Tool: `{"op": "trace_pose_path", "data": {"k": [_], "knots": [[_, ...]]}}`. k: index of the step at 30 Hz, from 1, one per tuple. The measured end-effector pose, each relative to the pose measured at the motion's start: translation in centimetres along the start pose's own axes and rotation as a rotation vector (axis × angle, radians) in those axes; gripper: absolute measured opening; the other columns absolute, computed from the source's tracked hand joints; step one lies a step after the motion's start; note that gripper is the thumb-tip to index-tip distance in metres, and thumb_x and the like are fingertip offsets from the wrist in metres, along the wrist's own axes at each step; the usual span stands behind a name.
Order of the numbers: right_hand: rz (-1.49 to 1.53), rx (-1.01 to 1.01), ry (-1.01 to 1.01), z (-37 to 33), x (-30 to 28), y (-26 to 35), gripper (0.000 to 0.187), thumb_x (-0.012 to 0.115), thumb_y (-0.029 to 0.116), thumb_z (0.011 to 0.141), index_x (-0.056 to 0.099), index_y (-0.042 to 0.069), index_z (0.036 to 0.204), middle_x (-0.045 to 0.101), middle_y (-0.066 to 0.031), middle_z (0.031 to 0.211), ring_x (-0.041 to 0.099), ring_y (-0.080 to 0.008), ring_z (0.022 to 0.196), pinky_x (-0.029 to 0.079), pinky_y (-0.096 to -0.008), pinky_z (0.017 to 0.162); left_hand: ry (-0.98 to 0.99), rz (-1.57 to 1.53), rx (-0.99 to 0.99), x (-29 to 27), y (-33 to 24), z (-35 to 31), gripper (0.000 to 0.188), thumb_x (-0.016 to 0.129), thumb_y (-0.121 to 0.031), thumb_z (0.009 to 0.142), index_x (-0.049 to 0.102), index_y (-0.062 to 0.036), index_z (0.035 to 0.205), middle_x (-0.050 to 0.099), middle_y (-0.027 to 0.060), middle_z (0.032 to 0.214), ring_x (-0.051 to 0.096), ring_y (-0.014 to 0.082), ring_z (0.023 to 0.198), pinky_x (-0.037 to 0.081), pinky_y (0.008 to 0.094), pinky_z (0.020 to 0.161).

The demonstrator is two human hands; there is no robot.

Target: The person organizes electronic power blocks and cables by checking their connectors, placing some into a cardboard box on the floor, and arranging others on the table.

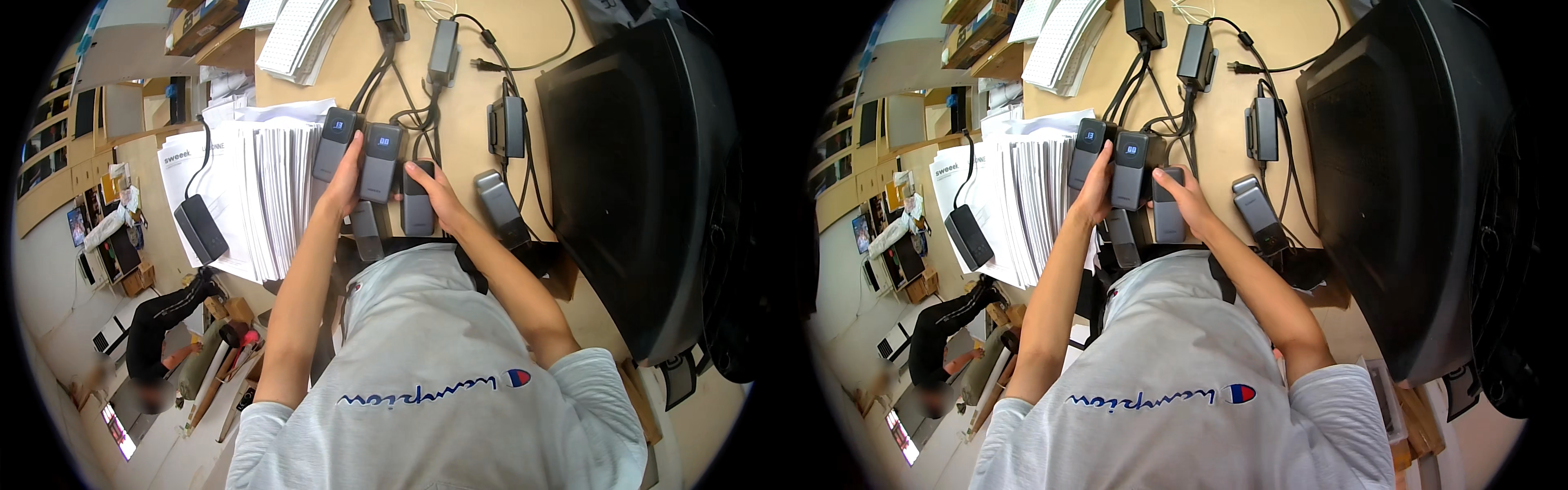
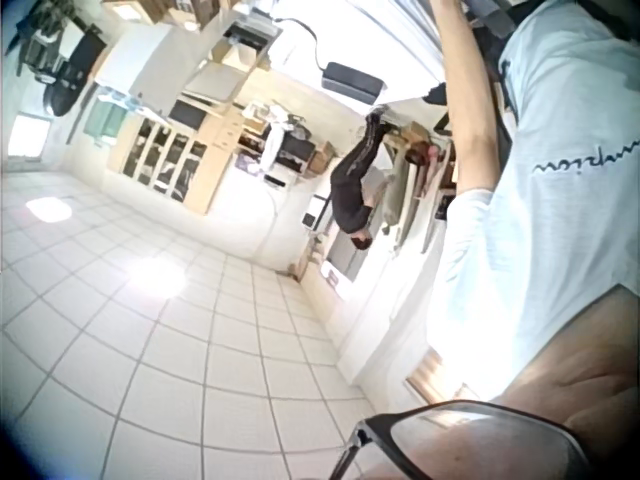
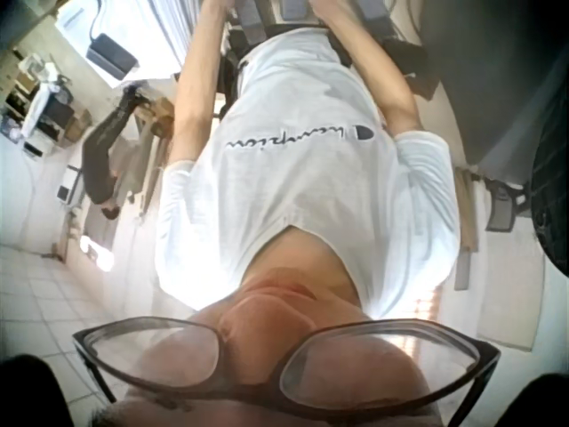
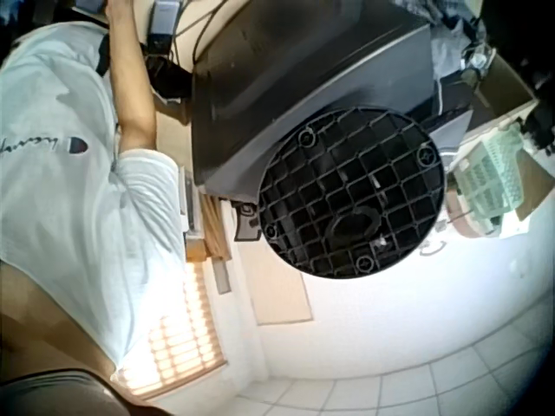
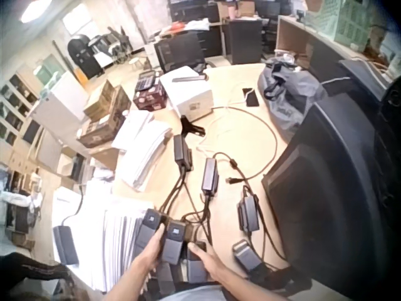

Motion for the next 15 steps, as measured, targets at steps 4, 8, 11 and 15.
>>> {"op": "trace_pose_path", "data": {"k": [4, 8, 11, 15], "knots": [[-0.083, -0.007, 0.057, -1.4, 0.4, -0.4, 0.051, 0.072, 0.040, 0.095, 0.052, 0.004, 0.126, 0.064, -0.0089, 0.099, 0.067, -0.0151, 0.077, 0.055, -0.0289, 0.068, -0.122, -0.032, 0.012, 0.7, -0.4, -0.9, 0.067, 0.033, -0.063, 0.105, 0.062, -0.0072, 0.128, 0.070, 0.0135, 0.115, 0.068, 0.0227, 0.105, 0.055, 0.0371, 0.090], [-0.194, -0.019, 0.050, -1.6, 0.0, -1.4, 0.057, 0.072, 0.040, 0.095, 0.051, 0.001, 0.131, 0.063, -0.0080, 0.103, 0.065, -0.0141, 0.086, 0.053, -0.0286, 0.075, -0.058, -0.010, -0.001, 0.7, -0.5, -0.7, 0.065, 0.036, -0.061, 0.105, 0.065, -0.0067, 0.125, 0.072, 0.0121, 0.109, 0.068, 0.0227, 0.105, 0.052, 0.0381, 0.095], [-0.269, -0.081, 0.046, -1.2, 0.0, -1.2, 0.054, 0.073, 0.040, 0.095, 0.052, 0.001, 0.126, 0.064, -0.0079, 0.103, 0.065, -0.0135, 0.087, 0.053, -0.0286, 0.075, -0.083, 0.002, 0.027, 0.4, 0.0, -1.1, 0.065, 0.038, -0.061, 0.104, 0.065, -0.0056, 0.125, 0.072, 0.0136, 0.111, 0.067, 0.0238, 0.108, 0.050, 0.0374, 0.099], [-0.095, -0.038, -0.041, -2.1, 0.7, -0.2, 0.049, 0.075, 0.040, 0.093, 0.055, 0.003, 0.117, 0.063, -0.0069, 0.101, 0.063, -0.0124, 0.087, 0.053, -0.0285, 0.075, -0.219, 0.169, 0.152, 0.6, -0.1, -3.6, 0.066, 0.042, -0.057, 0.105, 0.059, 0.0001, 0.134, 0.063, 0.0202, 0.131, 0.058, 0.0266, 0.125, 0.041, 0.0358, 0.110]]}}
Point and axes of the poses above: each hand's wrist, its own z-axis towards the middle knuckle, its own x-axis out of the palm, y = z × x, the point moved 3 cm from there along z, towards the middle knuckle
